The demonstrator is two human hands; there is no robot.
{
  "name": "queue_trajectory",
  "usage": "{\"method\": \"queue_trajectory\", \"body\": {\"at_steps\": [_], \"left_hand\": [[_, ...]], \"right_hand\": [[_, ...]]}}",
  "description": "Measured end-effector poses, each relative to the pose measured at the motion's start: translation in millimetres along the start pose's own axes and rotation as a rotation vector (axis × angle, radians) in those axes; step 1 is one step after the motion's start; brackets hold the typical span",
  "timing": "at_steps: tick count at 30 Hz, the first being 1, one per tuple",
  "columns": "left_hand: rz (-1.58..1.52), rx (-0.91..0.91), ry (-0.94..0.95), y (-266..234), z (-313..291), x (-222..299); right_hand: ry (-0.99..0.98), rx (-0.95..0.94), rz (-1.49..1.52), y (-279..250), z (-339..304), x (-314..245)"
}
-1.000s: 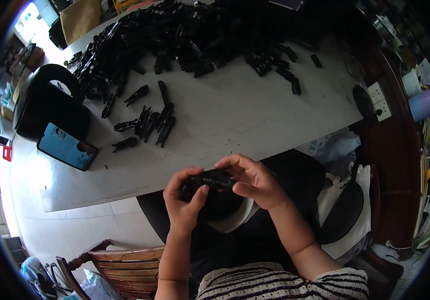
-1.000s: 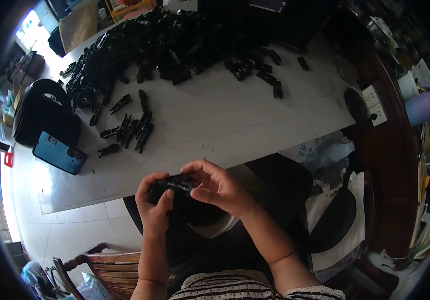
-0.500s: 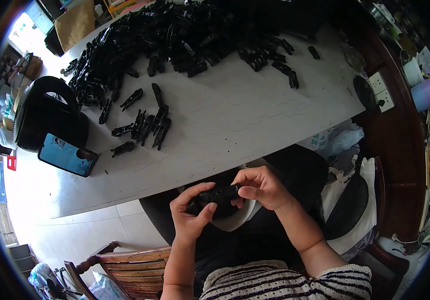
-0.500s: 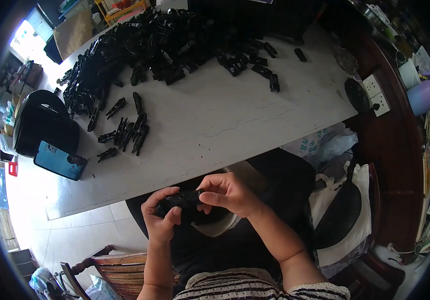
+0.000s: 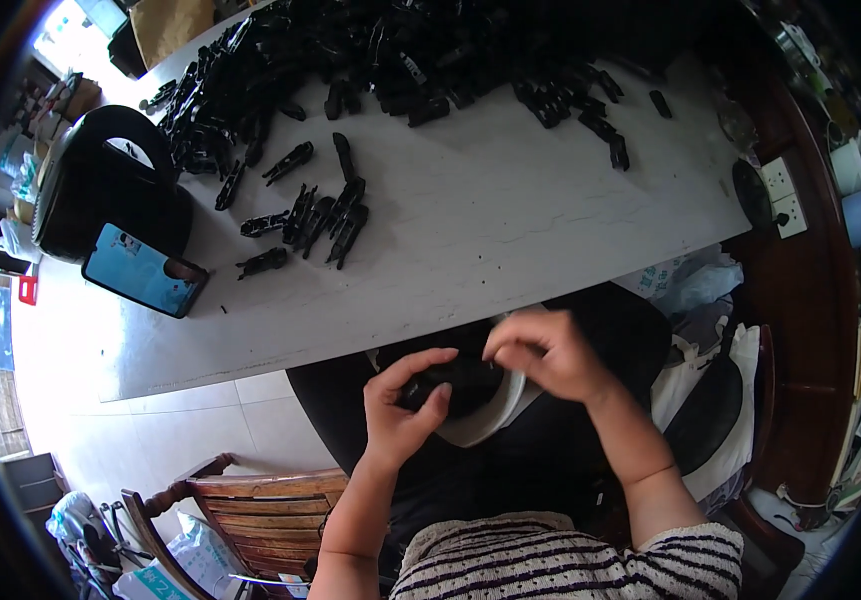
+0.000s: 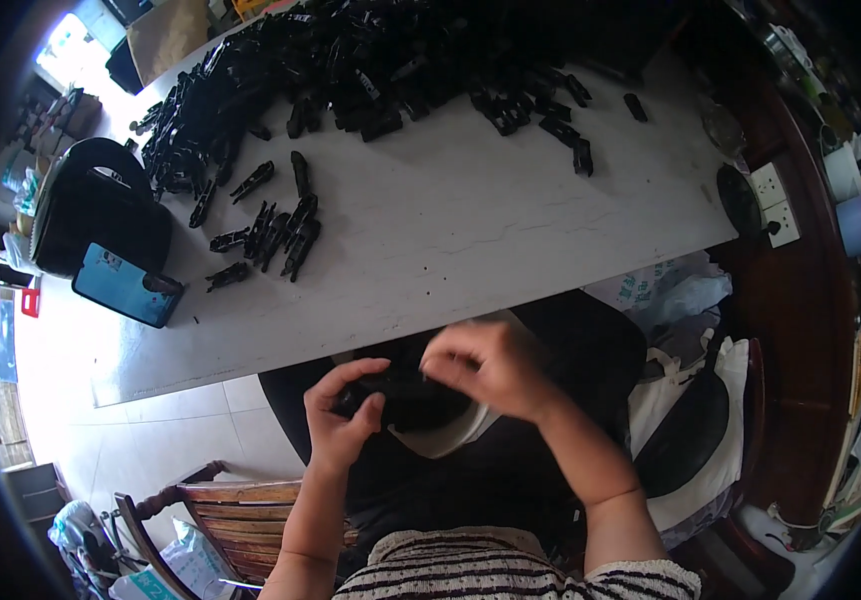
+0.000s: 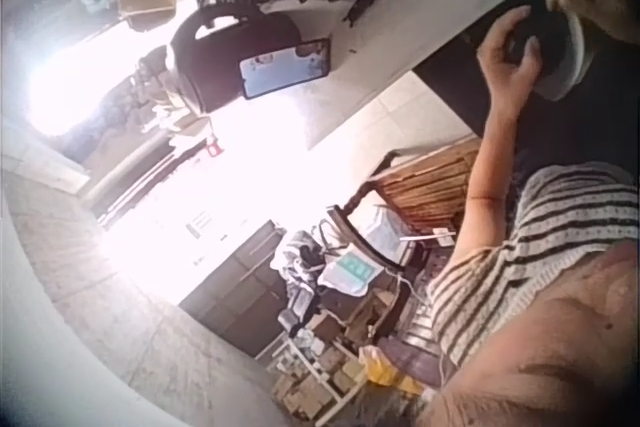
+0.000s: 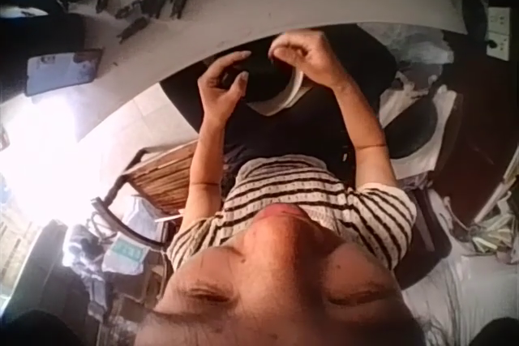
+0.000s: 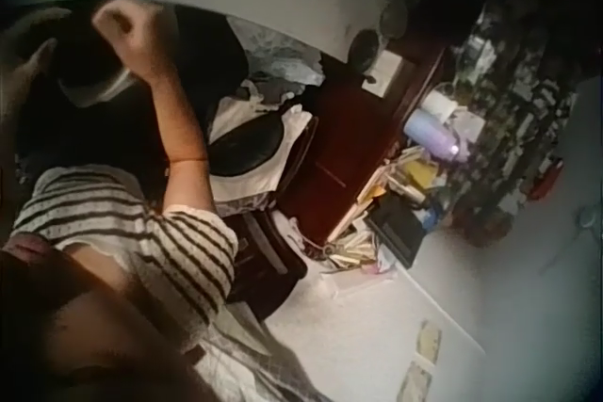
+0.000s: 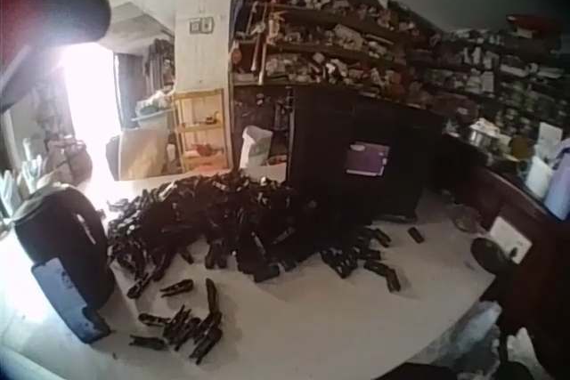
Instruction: The person assembles small black plastic components by hand on a table.
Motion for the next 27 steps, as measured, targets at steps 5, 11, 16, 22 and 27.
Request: {"method": "queue_trajectory", "body": {"at_steps": [5,11,16,22,27], "left_hand": [[0.757,-0.138,0.411,2,-5,14],[0.903,0.174,0.485,-45,5,37],[1.045,0.437,0.421,-104,40,42],[1.314,0.401,0.287,-125,68,45],[1.122,0.266,0.102,-111,55,51]], "right_hand": [[-0.298,0.705,-0.949,-133,44,-11],[0.081,0.732,-1.122,-218,123,42],[0.079,0.600,-1.353,-171,154,47],[-0.178,0.354,-1.315,-58,122,19],[-0.292,0.250,-1.269,-14,108,-1]]}}
Point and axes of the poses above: each hand's wrist, its own z-axis towards the middle knuckle, its own y-axis out of the palm, x = y × z, the point moved 5 cm from there along z, towards the middle knuckle, and after that the axes turned 4 degrees about -x, right-handed, at the moved point
